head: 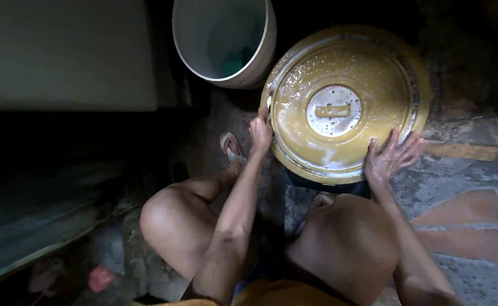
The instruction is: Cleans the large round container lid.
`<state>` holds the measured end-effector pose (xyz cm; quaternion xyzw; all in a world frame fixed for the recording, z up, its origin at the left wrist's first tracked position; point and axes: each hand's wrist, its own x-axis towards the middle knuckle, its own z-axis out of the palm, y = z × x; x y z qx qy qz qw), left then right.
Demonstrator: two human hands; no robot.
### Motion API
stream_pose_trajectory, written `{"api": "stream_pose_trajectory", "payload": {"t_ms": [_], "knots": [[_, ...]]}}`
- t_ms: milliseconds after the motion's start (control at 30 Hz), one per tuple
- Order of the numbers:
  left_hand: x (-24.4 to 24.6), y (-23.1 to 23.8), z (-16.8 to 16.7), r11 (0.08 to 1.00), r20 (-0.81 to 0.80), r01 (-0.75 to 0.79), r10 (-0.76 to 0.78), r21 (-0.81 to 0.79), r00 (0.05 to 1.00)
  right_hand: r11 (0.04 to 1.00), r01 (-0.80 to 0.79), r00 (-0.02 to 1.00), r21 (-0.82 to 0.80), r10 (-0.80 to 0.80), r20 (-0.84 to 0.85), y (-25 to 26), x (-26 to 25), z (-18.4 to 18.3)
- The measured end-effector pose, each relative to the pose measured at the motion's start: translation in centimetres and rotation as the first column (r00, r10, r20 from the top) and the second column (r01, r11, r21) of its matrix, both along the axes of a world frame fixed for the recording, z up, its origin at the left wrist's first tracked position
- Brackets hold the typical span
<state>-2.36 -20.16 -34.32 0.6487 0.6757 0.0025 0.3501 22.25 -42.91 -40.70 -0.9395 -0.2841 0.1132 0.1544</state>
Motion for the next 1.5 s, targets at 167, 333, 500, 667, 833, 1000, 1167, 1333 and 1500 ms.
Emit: {"api": "stream_pose_trajectory", "payload": {"t_ms": [167,333,500,667,833,1000,1167,1333,1500], "knots": [[-2.7,-4.2,0.4,0.984,0.145,-0.158,0.168,-0.076,0.975,0.929,-0.359,0.932,0.089,0.363,-0.022,7.8,2.6,1.9],[2.5,3.1,1.7,0.996,-0.102,-0.038,0.029,-0.085,0.994,0.837,-0.547,0.834,0.009,0.546,-0.078,15.3,3.0,0.6],[-1.2,-2.2,1.7,0.996,0.015,-0.059,0.060,-0.066,0.998,0.850,-0.523,0.852,-0.059,0.522,-0.034,15.0,1.9,-0.6],[1.4,1.7,1.5,0.997,-0.073,-0.024,0.019,-0.079,0.997,0.845,-0.531,0.846,-0.063,0.532,0.007,14.6,1.6,-1.4],[2.0,0.9,0.7,1.000,-0.065,-0.015,0.014,-0.012,0.998,0.882,-0.467,0.881,-0.062,0.470,0.051,14.0,0.9,-1.2],[-1.9,-5.8,2.6,0.999,-0.066,-0.025,0.022,-0.041,0.998,0.886,-0.460,0.886,-0.057,0.463,0.034,13.7,0.6,-1.4],[-0.2,-1.2,-1.0,0.997,-0.173,0.067,-0.061,0.025,0.983,0.924,-0.374,0.925,-0.075,0.377,0.036,13.3,-0.4,-1.4],[-2.4,-6.8,1.1,1.000,-0.087,-0.002,0.004,0.030,0.996,0.942,-0.324,0.942,-0.084,0.330,0.066,13.7,-0.3,-1.8],[-0.1,-0.6,0.5,0.999,-0.068,-0.035,0.033,-0.020,0.997,0.797,-0.602,0.797,-0.040,0.604,0.029,12.3,-0.1,-2.0]]}}
